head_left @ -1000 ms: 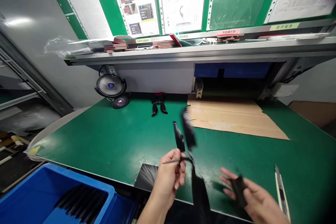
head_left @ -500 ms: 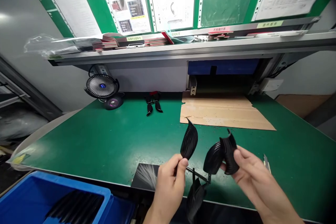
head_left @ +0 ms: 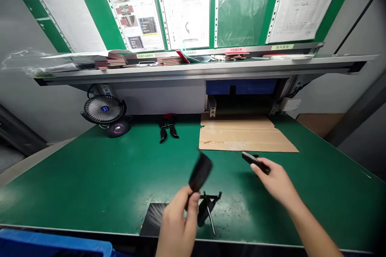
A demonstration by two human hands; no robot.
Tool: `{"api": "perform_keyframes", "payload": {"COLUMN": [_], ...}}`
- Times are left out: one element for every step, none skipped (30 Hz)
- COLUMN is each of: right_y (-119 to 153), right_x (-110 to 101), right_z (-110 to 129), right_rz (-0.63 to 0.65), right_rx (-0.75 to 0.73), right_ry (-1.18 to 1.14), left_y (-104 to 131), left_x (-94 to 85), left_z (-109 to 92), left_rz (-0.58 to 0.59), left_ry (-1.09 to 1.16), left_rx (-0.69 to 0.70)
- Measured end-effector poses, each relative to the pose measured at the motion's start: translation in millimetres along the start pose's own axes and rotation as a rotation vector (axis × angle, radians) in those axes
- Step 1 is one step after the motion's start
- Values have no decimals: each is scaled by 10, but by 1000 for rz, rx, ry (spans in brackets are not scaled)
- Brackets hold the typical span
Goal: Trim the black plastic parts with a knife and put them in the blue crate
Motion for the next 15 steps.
{"api": "perform_keyframes", "payload": {"right_y": [-114, -208, -275, -313, -316, -283, -215, -114, 15, 165, 328, 495, 659, 817, 965], "right_x": [-67, -114, -142, -154, -152, -137, -106, -58, 10, 101, 212, 344, 494, 655, 804], "right_z": [-25, -58, -94, -128, -155, -172, -176, -172, -160, -147, -134, -131, -138, -157, -178], "right_rz": [-58, -102, -133, -152, -163, -172, -176, -173, -162, -135, -97, -25, 86, 243, 403], "right_rx": [-27, -49, -68, -85, -101, -115, -130, -142, -147, -145, -135, -107, -66, 2, 88], "right_ry": [88, 163, 226, 275, 312, 336, 348, 349, 340, 321, 303, 255, 179, 40, -131], "left_y": [-1, 7, 18, 31, 46, 62, 77, 87, 92, 89, 79, 63, 46, 28, 13], "left_x": [1, 20, 49, 80, 108, 131, 147, 156, 161, 164, 168, 175, 182, 189, 192], "left_z": [80, 150, 208, 257, 302, 343, 380, 410, 435, 453, 464, 468, 465, 451, 427], "left_rz": [-34, -64, -94, -125, -154, -179, -202, -222, -236, -241, -230, -205, -167, -118, -68], "left_ry": [150, 304, 448, 566, 650, 703, 737, 759, 771, 775, 771, 758, 734, 700, 652], "left_rx": [-168, -300, -396, -464, -517, -564, -602, -632, -652, -664, -666, -661, -644, -613, -561]}}
Point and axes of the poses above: each hand's wrist, its own y-axis away from the middle knuckle, its own x-axis out of the palm, z = x × y, the point moved 4 cm from there along -y, towards the middle knuckle, and after that the axes turned 6 degrees about y, right-handed, at the moved point
